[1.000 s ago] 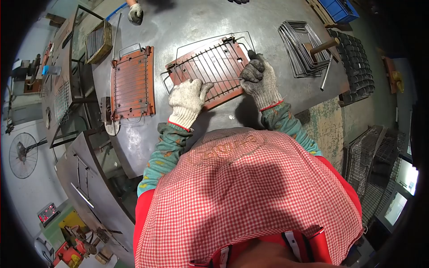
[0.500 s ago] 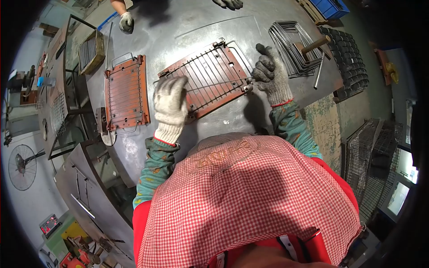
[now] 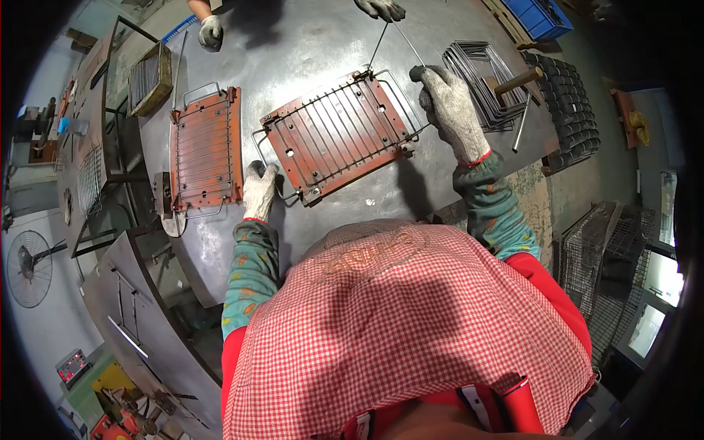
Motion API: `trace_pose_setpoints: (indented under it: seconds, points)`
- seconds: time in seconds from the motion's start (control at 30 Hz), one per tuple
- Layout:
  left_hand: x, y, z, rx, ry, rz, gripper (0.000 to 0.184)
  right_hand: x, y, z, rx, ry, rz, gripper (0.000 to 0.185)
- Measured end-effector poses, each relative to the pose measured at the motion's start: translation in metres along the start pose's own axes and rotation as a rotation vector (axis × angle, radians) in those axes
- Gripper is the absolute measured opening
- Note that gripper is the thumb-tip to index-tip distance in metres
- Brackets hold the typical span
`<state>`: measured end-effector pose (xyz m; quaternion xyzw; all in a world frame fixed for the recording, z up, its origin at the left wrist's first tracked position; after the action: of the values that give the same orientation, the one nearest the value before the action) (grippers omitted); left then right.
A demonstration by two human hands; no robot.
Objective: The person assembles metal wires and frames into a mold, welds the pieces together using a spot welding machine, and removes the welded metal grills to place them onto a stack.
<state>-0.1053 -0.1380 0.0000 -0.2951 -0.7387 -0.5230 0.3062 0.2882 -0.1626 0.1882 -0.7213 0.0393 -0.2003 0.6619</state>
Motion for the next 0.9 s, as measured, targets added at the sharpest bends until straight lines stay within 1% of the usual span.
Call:
trace_pose_setpoints:
  seconds: [0.03,0.07,0.1,0.17,0.2,0.23,0.27,0.3,0.33,0.37,0.4,0.43,0.47,0.5,0.53,0.57,0.63,0.67,0.7,0.73,0.77,0.8,0.83,0.9]
  points:
    - [-0.007,-0.008,0.005,-0.014,-0.004,-0.037,0.058,-0.001,-0.005,0.001,-0.058,-0.016,-0.003,0.027]
    - [-0.005,0.014,-0.009,0.113,-0.223,-0.246,0.049,-0.003,-0.007,0.001,-0.115,-0.031,-0.006,0.024]
    - [-0.013,0.008,-0.004,0.112,-0.223,-0.246,0.049,-0.004,-0.009,0.002,-0.114,-0.030,-0.006,0.024]
    - [-0.024,-0.004,0.008,-0.004,-0.076,-0.103,0.042,-0.011,-0.024,0.004,0.096,-0.109,-0.206,0.025]
    - [-0.023,0.013,-0.008,0.149,-0.190,-0.408,0.036,-0.012,-0.015,0.007,0.095,-0.108,-0.207,0.025]
    - [-0.023,0.012,-0.006,0.148,-0.190,-0.408,0.036,-0.014,-0.002,0.011,0.143,-0.100,-0.196,0.030]
    - [-0.025,0.010,-0.005,0.154,-0.189,-0.438,0.030,-0.016,0.000,0.013,0.189,-0.093,-0.185,0.035]
    - [-0.028,0.008,-0.003,0.161,-0.188,-0.469,0.024,-0.018,0.002,0.015,0.190,-0.096,-0.187,0.035]
    - [-0.031,0.004,-0.001,0.166,-0.186,-0.472,0.024,-0.020,0.006,0.017,0.152,-0.062,-0.145,0.036]
    - [-0.029,0.001,0.003,0.099,-0.144,-0.325,0.025,-0.024,0.009,0.015,0.108,-0.027,-0.103,0.037]
    - [-0.026,0.003,0.005,0.029,-0.103,-0.177,0.026,-0.031,-0.004,0.007,-0.021,-0.035,-0.099,0.038]
    - [-0.025,0.002,0.007,0.028,-0.106,-0.176,0.026,-0.042,-0.006,0.001,-0.057,-0.064,-0.154,0.040]
    - [-0.028,0.002,0.005,0.072,-0.170,-0.286,0.031,-0.058,0.014,0.005,0.187,-0.148,-0.238,0.042]
    - [-0.033,0.001,0.003,0.120,-0.237,-0.396,0.035,-0.078,0.010,-0.003,0.430,-0.233,-0.320,0.043]
    - [-0.043,-0.025,0.022,0.033,-0.142,-0.162,0.042,-0.084,0.002,-0.019,0.742,-0.391,-0.407,0.049]
    - [-0.026,-0.004,0.007,0.073,-0.132,-0.112,0.044,-0.072,0.033,-0.005,0.219,-0.424,-0.080,0.050]
    - [-0.037,-0.005,-0.003,0.204,-0.320,-0.435,0.051,-0.023,0.045,0.002,0.044,-0.109,0.352,0.050]
    - [-0.027,-0.008,-0.002,0.079,-0.194,-0.196,0.056,-0.008,0.061,0.005,-0.053,-0.068,0.451,0.050]
    - [-0.026,-0.009,-0.004,0.094,-0.194,-0.195,0.056,0.008,0.079,0.008,-0.146,-0.025,0.548,0.049]
    - [-0.023,-0.004,-0.005,0.092,-0.180,-0.152,0.057,0.013,0.100,0.006,-0.190,-0.101,0.656,0.050]
    - [-0.022,-0.002,-0.004,0.090,-0.167,-0.110,0.059,0.017,0.115,-0.002,-0.279,-0.125,0.646,0.047]
    - [-0.025,-0.008,0.000,0.081,-0.115,-0.125,0.055,0.021,0.123,-0.011,-0.331,-0.067,0.509,0.041]
    - [-0.030,-0.013,0.003,0.085,-0.116,-0.125,0.055,0.027,0.130,-0.021,-0.375,-0.006,0.373,0.036]
    - [-0.040,-0.011,0.000,0.162,-0.243,-0.521,0.047,0.026,0.149,-0.039,-0.434,-0.007,0.373,0.032]
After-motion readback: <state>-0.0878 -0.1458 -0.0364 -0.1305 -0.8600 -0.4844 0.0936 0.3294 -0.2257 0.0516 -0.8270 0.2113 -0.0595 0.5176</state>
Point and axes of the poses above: each hand's wrist, its own z-axis towards the middle knuckle, its own x-axis out of the back of the hand, y = z × x, the point moved 7 cm from there along z, towards the middle knuckle, and after that the axes turned 4 degrees about z, right-handed, at the moved point
